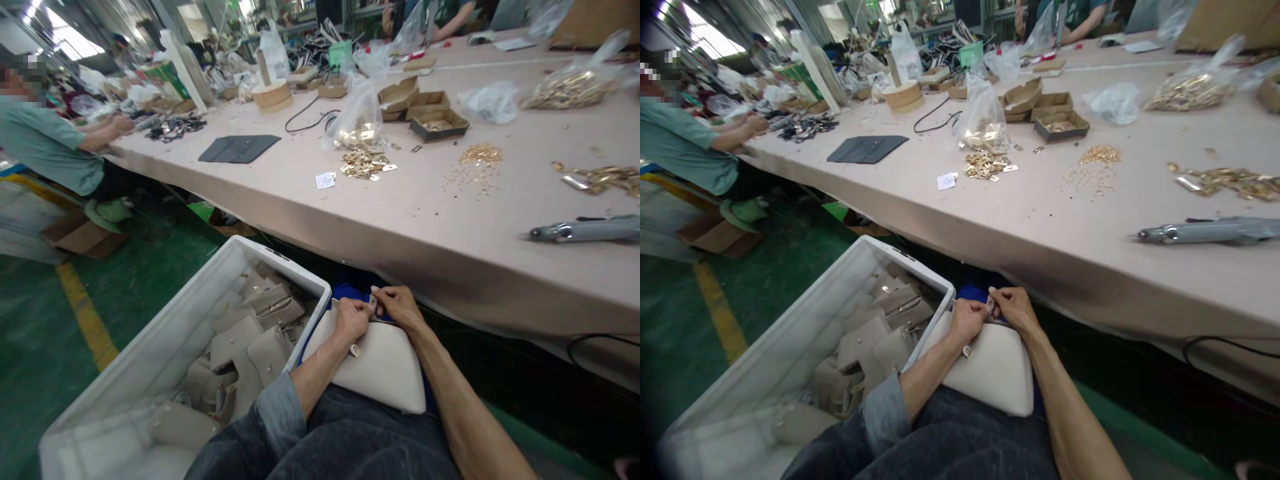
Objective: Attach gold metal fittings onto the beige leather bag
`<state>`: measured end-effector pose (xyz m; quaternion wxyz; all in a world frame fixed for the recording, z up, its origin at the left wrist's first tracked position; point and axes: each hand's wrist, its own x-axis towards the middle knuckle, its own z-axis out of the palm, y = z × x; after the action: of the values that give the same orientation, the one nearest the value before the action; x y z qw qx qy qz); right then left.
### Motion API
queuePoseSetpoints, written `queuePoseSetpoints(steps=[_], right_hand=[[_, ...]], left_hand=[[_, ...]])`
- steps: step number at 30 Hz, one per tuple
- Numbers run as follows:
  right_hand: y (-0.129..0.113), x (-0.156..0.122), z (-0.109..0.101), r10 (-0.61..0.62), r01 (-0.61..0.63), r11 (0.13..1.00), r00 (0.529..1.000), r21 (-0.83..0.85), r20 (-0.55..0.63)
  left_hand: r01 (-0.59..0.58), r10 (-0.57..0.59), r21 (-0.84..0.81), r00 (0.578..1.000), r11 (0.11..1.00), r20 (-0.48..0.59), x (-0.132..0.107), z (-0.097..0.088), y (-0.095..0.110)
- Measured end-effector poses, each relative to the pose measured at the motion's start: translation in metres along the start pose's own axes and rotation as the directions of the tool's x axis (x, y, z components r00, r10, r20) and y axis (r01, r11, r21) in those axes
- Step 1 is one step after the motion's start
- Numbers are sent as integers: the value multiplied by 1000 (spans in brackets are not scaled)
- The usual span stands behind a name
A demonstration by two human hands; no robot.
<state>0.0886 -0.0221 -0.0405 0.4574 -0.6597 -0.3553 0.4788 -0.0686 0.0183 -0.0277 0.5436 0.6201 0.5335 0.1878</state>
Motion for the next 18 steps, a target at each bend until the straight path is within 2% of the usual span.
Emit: queuePoseSetpoints(steps=[4, 10, 18], right_hand=[[3, 1, 0, 11, -14, 997, 999, 75, 40], [6, 0, 1, 9, -11, 991, 1000, 136, 14], [17, 6, 1, 44, -43, 998, 999, 53, -6]], left_hand=[[10, -10, -4, 1000, 1000, -21, 1, 0, -1], [4, 0, -56, 998, 998, 67, 2, -2, -7], [63, -63, -17, 998, 998, 13, 8, 6, -17]])
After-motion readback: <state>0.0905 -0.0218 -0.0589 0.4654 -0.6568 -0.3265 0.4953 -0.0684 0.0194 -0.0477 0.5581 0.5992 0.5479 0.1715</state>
